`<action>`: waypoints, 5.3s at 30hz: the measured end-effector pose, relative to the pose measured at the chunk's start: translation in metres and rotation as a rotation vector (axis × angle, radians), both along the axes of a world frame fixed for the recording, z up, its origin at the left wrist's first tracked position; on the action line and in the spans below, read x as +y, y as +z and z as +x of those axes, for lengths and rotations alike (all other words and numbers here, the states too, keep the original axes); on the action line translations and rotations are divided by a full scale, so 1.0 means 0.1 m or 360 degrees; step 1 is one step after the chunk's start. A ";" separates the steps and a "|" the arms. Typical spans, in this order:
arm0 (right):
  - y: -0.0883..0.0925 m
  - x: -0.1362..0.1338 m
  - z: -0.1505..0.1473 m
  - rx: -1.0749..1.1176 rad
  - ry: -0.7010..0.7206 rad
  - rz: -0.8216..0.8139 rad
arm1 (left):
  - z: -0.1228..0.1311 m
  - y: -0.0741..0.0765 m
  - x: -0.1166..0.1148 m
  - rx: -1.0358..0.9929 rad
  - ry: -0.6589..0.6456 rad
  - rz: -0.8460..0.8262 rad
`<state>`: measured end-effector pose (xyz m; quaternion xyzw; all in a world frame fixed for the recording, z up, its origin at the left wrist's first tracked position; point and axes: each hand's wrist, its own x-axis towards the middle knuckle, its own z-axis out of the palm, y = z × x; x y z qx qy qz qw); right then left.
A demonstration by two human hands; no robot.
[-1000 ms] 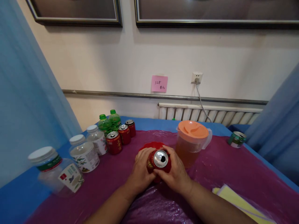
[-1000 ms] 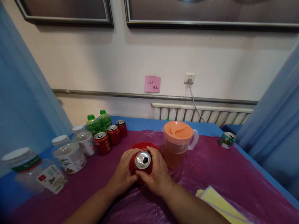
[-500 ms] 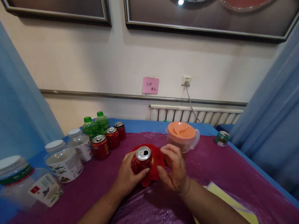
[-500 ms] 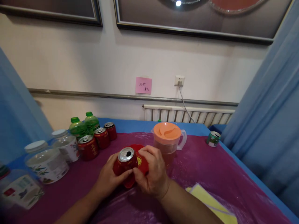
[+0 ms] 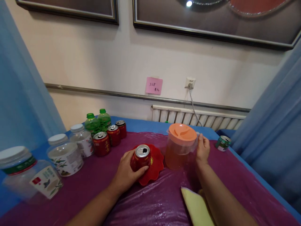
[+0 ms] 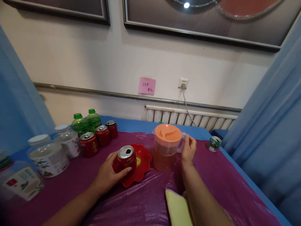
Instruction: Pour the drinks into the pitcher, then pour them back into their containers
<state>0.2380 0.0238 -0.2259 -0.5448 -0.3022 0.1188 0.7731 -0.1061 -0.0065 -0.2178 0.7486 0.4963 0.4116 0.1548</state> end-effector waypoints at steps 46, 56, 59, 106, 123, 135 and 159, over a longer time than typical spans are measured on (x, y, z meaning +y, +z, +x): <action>1.02 -0.37 -0.34 -0.0534 0.0232 -0.0277 | -0.01 -0.03 -0.09 0.0156 -0.0039 -0.0074; 1.05 -0.43 -0.41 -0.0676 0.0145 -0.0357 | 0.01 0.03 -0.14 0.0159 -0.0061 -0.0108; 1.04 -0.43 -0.42 -0.0692 0.0165 -0.0363 | 0.01 0.03 -0.13 0.0170 -0.0064 -0.0104; 0.97 -0.52 -0.48 -0.1000 0.0097 -0.0373 | 0.03 0.00 -0.16 0.0201 -0.0110 -0.0185; 0.97 -0.55 -0.50 -0.1050 0.0068 -0.0366 | 0.02 -0.04 -0.14 0.0209 -0.0122 -0.0184; 0.97 -0.55 -0.50 -0.1031 0.0048 -0.0333 | 0.02 -0.04 -0.14 0.0217 -0.0122 -0.0163; 0.96 -0.57 -0.47 -0.1125 -0.0023 -0.0342 | 0.03 0.00 -0.15 0.0243 -0.0154 -0.0192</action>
